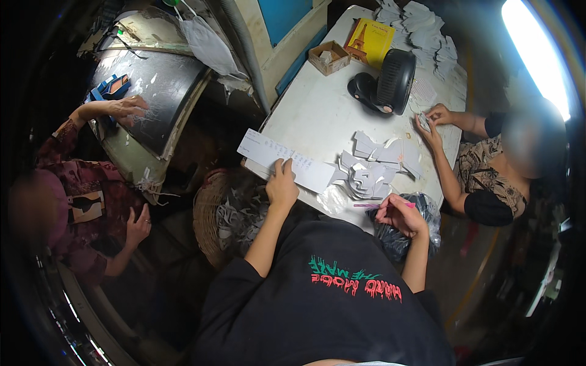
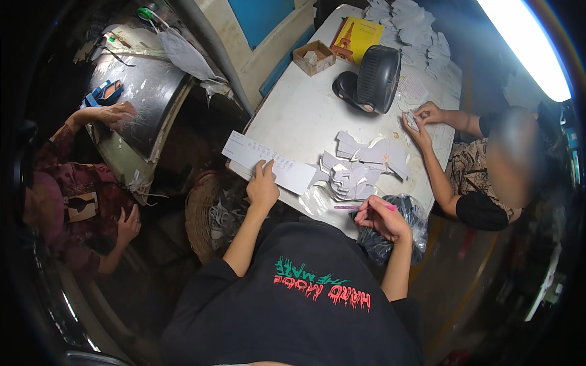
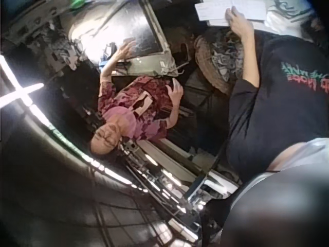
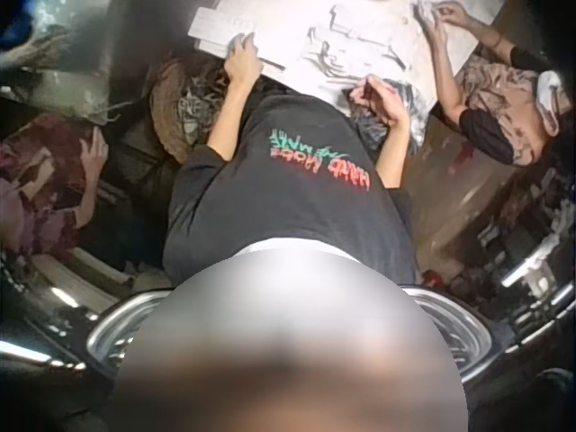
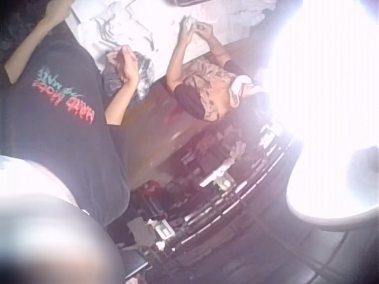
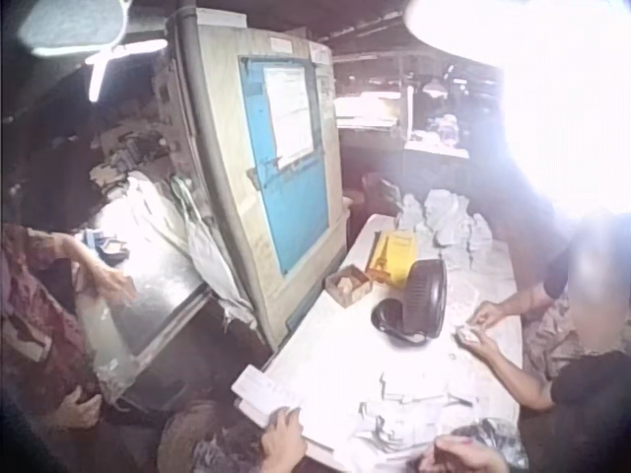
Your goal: The person picks up small white paper pieces from a table and marks them with a pink pen. They handle the pieces one at a time, writing on each before placing them back on the table. A coworker across the table also handles similar paper pieces.
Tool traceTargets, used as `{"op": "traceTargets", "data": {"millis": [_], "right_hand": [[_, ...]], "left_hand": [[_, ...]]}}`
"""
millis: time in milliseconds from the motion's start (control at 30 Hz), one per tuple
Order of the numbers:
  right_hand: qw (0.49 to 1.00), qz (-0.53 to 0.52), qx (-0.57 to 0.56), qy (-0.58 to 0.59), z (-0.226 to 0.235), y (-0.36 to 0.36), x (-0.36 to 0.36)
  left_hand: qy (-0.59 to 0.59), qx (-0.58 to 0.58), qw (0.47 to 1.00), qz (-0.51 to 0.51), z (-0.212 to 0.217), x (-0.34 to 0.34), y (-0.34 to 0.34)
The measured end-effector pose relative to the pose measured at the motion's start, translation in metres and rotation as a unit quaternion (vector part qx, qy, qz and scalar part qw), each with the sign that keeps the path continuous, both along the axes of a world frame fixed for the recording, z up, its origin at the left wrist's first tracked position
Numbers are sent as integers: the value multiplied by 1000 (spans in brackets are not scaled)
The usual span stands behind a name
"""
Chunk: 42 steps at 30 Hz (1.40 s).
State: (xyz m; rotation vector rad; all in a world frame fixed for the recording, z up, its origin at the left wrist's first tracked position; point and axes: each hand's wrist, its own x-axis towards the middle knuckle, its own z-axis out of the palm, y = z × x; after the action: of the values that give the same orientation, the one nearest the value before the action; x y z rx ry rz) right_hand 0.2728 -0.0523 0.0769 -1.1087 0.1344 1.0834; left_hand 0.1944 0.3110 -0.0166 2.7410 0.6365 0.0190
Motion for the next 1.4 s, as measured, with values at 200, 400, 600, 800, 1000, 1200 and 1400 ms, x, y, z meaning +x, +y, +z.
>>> {"op": "traceTargets", "data": {"millis": [200, 400, 600, 800, 1000, 1200, 1400], "right_hand": [[1000, -9, -1, 7, 4, 1, 0], [999, -33, -2, 9, 5, 2, -1], [999, -51, -4, -8, 7, 5, -3], [997, -69, -12, -27, 7, 6, -6], [997, -70, -28, -27, 7, 9, -6], [997, -62, -37, -31, 7, 11, -4], [998, -52, -30, -34, 7, 11, -4]], "left_hand": [[16, -39, 998, -36, 17, -9, 19], [-55, -29, 998, -7, 3, -5, 30], [-123, 79, 988, -51, -24, -3, 17], [-143, 85, 983, -72, -38, -11, 18], [-212, 74, 973, -50, -44, -9, 17], [-219, 77, 971, -63, -46, -10, 21], [-230, 84, 968, -61, -47, -9, 20]]}}
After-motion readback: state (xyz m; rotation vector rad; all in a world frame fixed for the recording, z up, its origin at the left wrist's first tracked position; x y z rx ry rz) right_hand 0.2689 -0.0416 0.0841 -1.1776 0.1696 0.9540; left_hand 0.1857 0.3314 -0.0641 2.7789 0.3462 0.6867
